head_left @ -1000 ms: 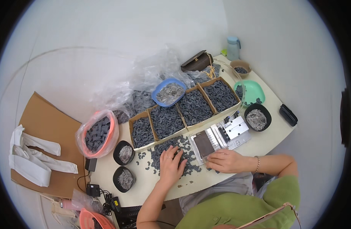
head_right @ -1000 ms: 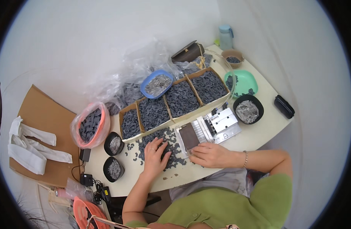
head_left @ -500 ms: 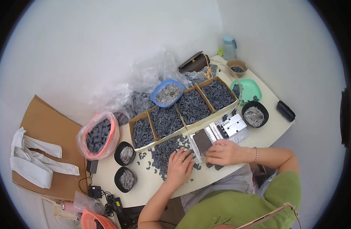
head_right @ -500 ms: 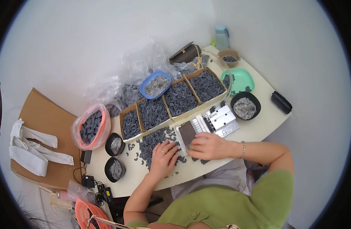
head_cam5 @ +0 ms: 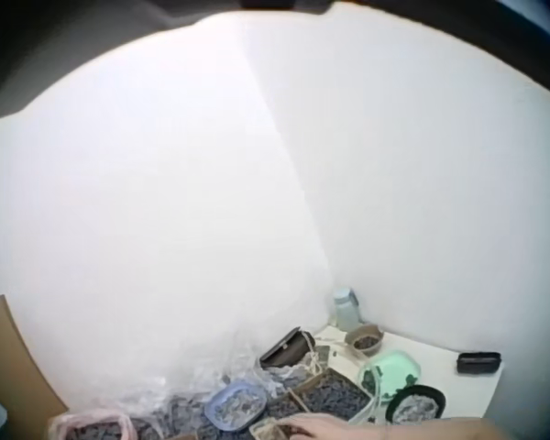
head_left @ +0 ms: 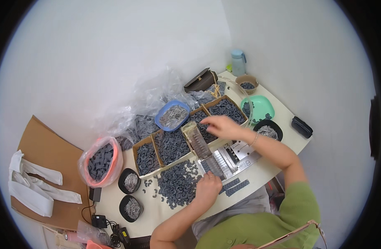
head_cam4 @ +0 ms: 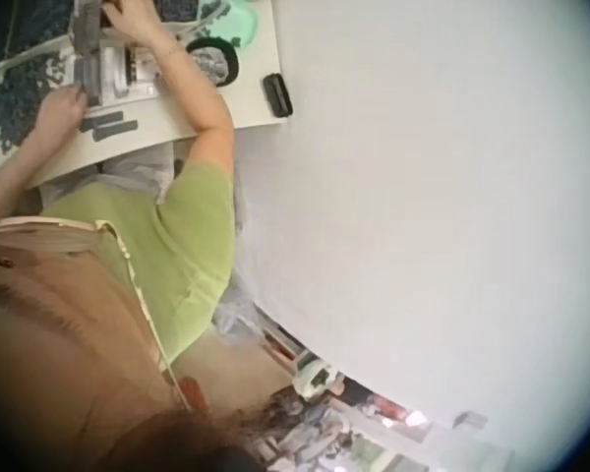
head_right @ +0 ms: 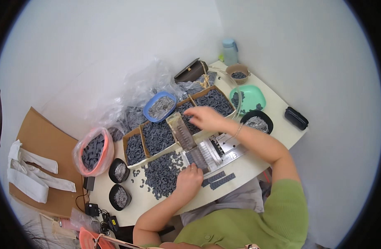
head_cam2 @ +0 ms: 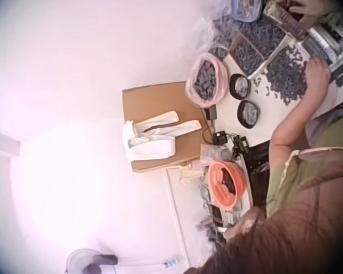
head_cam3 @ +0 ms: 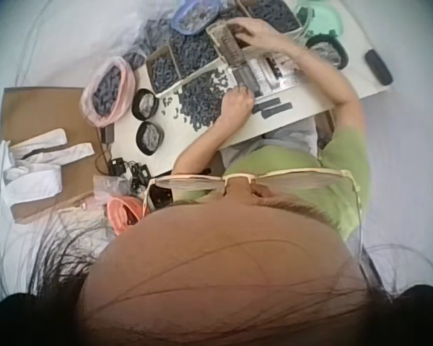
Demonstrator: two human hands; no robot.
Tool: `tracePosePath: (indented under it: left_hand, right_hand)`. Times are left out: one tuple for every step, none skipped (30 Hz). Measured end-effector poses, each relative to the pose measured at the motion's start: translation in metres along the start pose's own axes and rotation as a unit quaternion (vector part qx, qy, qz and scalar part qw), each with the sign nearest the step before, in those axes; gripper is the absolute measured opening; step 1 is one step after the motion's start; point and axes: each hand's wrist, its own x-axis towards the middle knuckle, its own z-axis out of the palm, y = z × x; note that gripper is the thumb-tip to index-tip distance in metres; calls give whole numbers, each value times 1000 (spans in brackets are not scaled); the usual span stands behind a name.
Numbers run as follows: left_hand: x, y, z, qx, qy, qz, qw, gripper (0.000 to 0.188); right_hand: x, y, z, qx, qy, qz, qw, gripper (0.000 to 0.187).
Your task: The person picks up grey plastic pieces and small metal rings by hand, placing the rings into a metal press machine and adding the plastic components one by one.
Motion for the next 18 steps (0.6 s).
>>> tracePosePath:
  left_hand:
    - [1,1,2,13,-10,7,1000,11]
    - [1,0,2,8,-12,9,1000,10]
    - [2,-2,1,3,-13,14,1000,10]
    - [3,-4,0,-2,-14,17,1000,9]
    - [6,-9,-5,-61,-39,-13,997,8]
    - [11,-17,-16,-118,-64,-48,990,8]
    - [15,-26,-23,-174,-88,-84,977,7]
    - [17,-38,-23,-204,-19,-87,975,7]
    - [16,-53,-22,-227,51,-96,968,7]
    - [14,-68,-24,-248,120,-103,956,7]
    - [14,-83,-37,-261,173,-147,938,7]
    - [13,-100,-52,-272,227,-189,916,8]
    - [6,-121,-61,-259,256,-242,899,7]
    - [-2,-145,-70,-249,285,-290,879,6]
    - [-13,-176,-78,-183,331,-294,878,5]
    - [-16,-195,-89,-181,348,-336,856,5]
    - [-26,-221,-92,-123,383,-381,832,6]
    - [-38,-243,-95,-90,383,-395,830,8]
  right_hand:
    - [1,8,-13,31,21,48,998,22]
    - [3,22,-25,-65,32,39,997,18]
    - [1,35,-35,-108,22,54,992,14]
    - [-2,45,-42,-110,-26,100,989,14]
    - [-6,49,-44,-112,-51,109,986,14]
    - [-7,51,-42,-111,-78,113,984,14]
    - [-8,53,-39,-151,-88,95,980,14]
    - [-9,55,-35,-188,-98,76,974,14]
    - [-7,54,-28,-222,-108,50,968,14]
    - [-6,53,-25,-255,-115,51,959,14]
    - [-5,49,-24,-286,-120,50,949,14]
    - [-5,44,-24,-318,-125,49,938,13]
    - [-5,41,-21,-336,-124,39,933,13]
    - [-7,36,-23,-358,-122,32,925,13]
    - [-6,30,-23,-359,-115,27,926,12]
    - [-13,33,-27,-346,-87,32,933,12]
    - [-15,34,-28,-330,-58,29,942,12]
    - [-18,35,-31,-314,-29,30,948,12]
